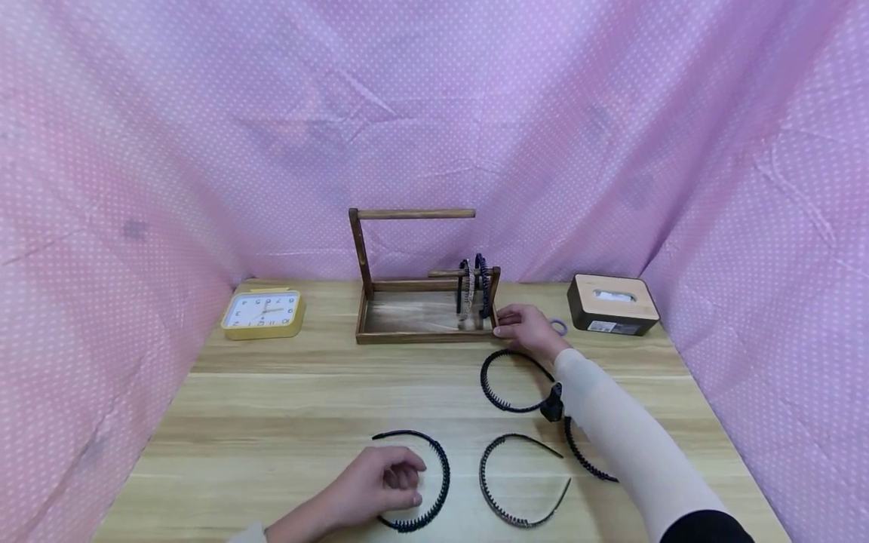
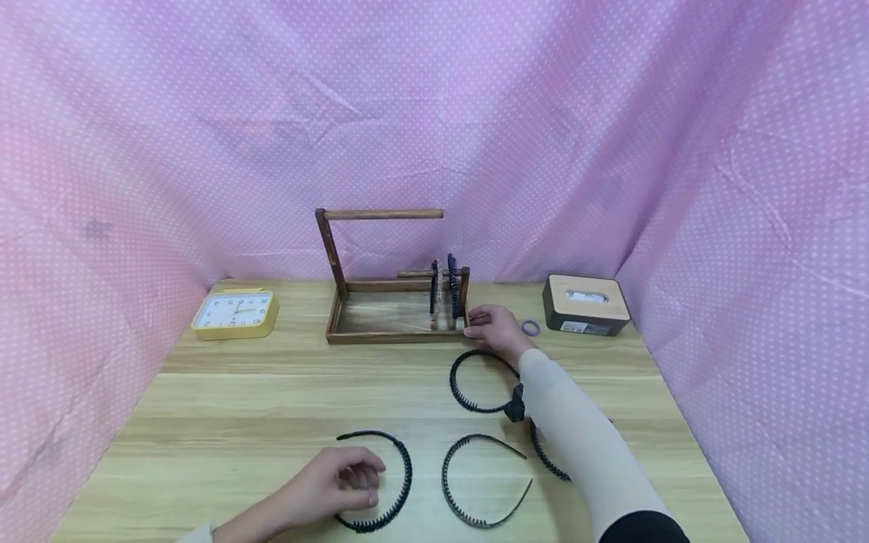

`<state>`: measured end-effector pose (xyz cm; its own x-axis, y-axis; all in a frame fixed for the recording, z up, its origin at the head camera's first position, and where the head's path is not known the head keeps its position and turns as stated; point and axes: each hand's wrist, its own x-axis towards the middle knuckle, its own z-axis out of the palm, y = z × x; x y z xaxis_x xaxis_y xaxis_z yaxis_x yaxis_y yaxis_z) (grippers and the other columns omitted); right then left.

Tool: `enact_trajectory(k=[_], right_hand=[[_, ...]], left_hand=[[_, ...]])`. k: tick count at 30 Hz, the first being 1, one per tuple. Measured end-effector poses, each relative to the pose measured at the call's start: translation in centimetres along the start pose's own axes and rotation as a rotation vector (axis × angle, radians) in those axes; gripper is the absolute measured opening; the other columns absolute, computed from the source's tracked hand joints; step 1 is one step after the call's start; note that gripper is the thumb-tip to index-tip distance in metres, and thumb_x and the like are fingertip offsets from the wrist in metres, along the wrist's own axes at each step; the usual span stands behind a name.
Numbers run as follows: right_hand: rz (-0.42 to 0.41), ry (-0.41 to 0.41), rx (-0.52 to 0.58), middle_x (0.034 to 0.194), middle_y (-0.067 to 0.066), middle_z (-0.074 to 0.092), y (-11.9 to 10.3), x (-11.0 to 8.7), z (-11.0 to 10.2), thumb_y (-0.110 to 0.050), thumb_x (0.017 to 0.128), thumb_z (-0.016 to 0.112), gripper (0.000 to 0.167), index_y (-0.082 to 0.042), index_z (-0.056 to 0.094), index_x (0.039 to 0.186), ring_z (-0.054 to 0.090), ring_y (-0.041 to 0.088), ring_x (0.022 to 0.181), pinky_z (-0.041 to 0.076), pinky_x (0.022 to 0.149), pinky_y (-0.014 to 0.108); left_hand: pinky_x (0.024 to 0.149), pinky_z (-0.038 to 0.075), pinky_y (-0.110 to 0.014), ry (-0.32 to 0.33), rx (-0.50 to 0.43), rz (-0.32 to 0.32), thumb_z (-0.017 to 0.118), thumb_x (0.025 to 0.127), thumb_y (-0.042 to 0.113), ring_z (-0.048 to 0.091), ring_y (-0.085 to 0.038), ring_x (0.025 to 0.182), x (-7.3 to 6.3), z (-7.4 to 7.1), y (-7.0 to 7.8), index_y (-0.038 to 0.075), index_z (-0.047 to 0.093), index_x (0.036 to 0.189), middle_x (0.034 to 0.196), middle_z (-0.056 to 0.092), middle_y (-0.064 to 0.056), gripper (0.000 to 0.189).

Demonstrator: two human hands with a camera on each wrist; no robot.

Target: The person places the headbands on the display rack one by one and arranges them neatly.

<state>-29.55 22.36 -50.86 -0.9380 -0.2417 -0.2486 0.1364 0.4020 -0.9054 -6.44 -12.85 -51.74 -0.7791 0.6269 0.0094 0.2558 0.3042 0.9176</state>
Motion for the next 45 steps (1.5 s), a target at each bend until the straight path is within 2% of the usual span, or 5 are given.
enact_trajectory(k=[5,10,14,37,45], right_hand=[[-0.006,0.006,0.013,0.134,0.026,0.062,0.1,0.2,-0.2,-0.007,0.095,0.073,0.047,0.002,0.057,0.138,0.068,0.023,0.104,0.062,0.080,0.038],[-0.018,0.021,0.010,0.134,0.025,0.063,0.1,0.5,-0.4,-0.009,0.095,0.074,0.047,0.001,0.057,0.138,0.068,0.022,0.103,0.062,0.080,0.038],[-0.017,0.022,0.006,0.134,0.024,0.063,0.1,0.5,-0.5,-0.009,0.095,0.074,0.048,0.001,0.057,0.139,0.068,0.021,0.102,0.063,0.081,0.039],[-0.015,0.010,-0.029,0.136,0.027,0.062,-0.3,-0.3,0.2,-0.011,0.096,0.073,0.048,0.002,0.057,0.139,0.068,0.023,0.104,0.062,0.084,0.041],[-0.017,0.008,-0.021,0.135,0.027,0.062,0.3,0.1,0.2,-0.010,0.096,0.073,0.046,0.002,0.057,0.138,0.069,0.023,0.103,0.062,0.084,0.042]], left_hand=[[0.072,0.056,-0.021,-0.029,0.033,0.043,0.083,0.087,0.021,0.063,0.000,0.081,-0.9,0.9,-0.1,0.010,0.072,0.109,0.089,0.071,0.005,0.026],[0.075,0.056,-0.020,-0.017,0.091,0.086,0.083,0.087,0.021,0.063,0.002,0.084,-1.3,1.1,-0.3,0.010,0.072,0.112,0.092,0.072,0.005,0.029],[0.079,0.056,-0.019,-0.050,0.144,0.099,0.083,0.087,0.021,0.062,0.003,0.089,-1.5,1.1,-0.4,0.010,0.072,0.116,0.097,0.072,0.009,0.033],[0.077,0.048,-0.016,-0.149,0.335,-0.014,0.088,0.078,0.020,0.051,0.010,0.079,-0.8,2.0,-0.3,0.016,0.080,0.102,0.082,0.060,0.023,0.026],[0.074,0.044,-0.008,-0.101,0.456,0.152,0.083,0.080,0.015,0.052,0.012,0.080,-1.0,2.1,-1.0,0.019,0.082,0.102,0.084,0.062,0.020,0.022]])
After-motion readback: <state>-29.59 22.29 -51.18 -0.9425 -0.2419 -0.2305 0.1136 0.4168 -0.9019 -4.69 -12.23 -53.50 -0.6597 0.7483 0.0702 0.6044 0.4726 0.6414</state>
